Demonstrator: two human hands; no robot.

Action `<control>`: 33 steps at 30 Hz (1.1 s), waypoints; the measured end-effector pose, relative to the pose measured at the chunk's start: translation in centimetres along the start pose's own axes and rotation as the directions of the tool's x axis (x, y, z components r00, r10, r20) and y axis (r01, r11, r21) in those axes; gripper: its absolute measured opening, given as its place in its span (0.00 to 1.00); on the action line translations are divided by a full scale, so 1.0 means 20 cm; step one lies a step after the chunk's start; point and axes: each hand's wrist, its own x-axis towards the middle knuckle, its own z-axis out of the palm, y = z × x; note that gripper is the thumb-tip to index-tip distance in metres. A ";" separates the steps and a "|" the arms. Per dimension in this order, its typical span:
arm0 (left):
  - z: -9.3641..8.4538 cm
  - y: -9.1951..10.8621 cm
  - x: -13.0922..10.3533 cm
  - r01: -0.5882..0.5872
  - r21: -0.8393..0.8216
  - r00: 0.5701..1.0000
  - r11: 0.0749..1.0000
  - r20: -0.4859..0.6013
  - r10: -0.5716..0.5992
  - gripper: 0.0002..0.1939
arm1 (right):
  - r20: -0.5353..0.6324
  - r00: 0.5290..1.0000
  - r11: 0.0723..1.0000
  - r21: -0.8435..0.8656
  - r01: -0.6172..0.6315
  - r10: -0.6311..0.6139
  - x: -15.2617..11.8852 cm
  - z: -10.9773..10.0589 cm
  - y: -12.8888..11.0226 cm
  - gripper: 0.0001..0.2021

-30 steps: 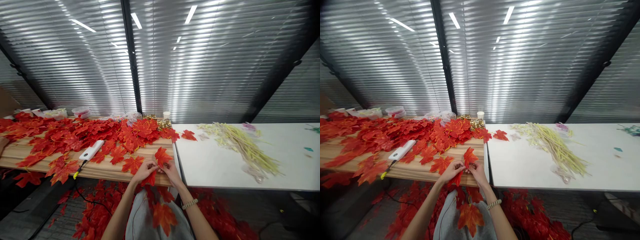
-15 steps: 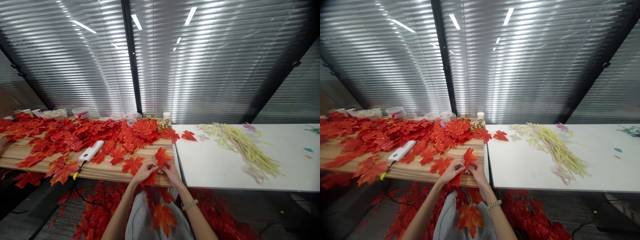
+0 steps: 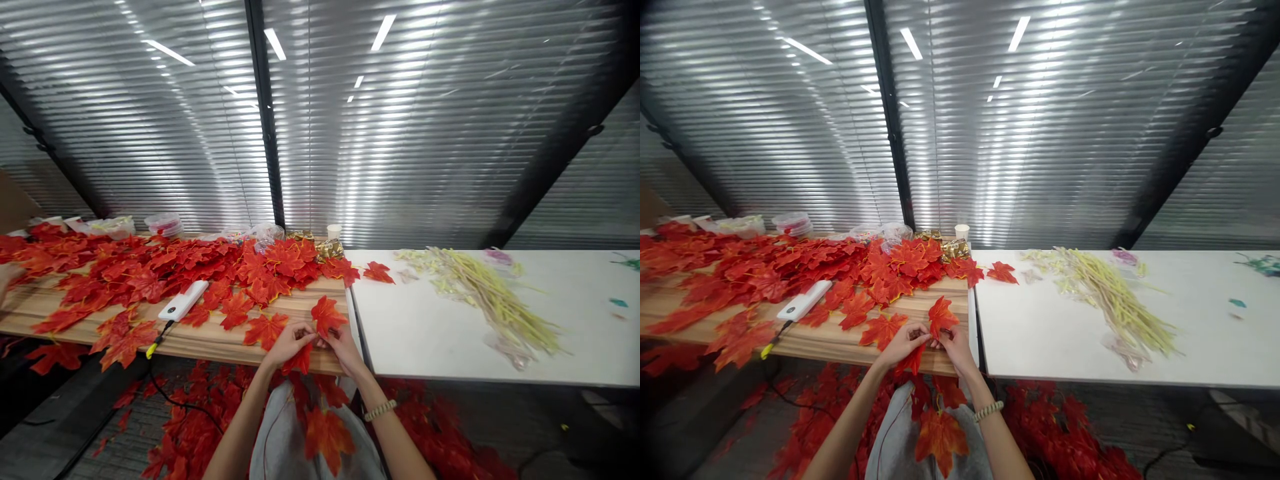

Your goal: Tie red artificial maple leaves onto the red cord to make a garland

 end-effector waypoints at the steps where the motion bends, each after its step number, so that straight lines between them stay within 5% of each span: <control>1: 0.00 0.00 0.00 0.001 -0.001 1.000 1.000 0.002 -0.001 0.12 | 0.006 1.000 1.000 -0.004 0.004 -0.004 0.00 0.00 -0.01 0.12; 16: 0.01 0.03 0.00 -0.014 0.030 1.000 0.999 -0.027 0.015 0.14 | -0.002 1.000 0.998 -0.057 0.031 -0.031 -0.01 0.01 -0.02 0.02; 33: 0.01 0.04 -0.01 -0.016 0.011 1.000 1.000 -0.027 0.016 0.13 | -0.003 1.000 0.996 -0.083 0.028 -0.028 -0.02 0.00 -0.01 0.03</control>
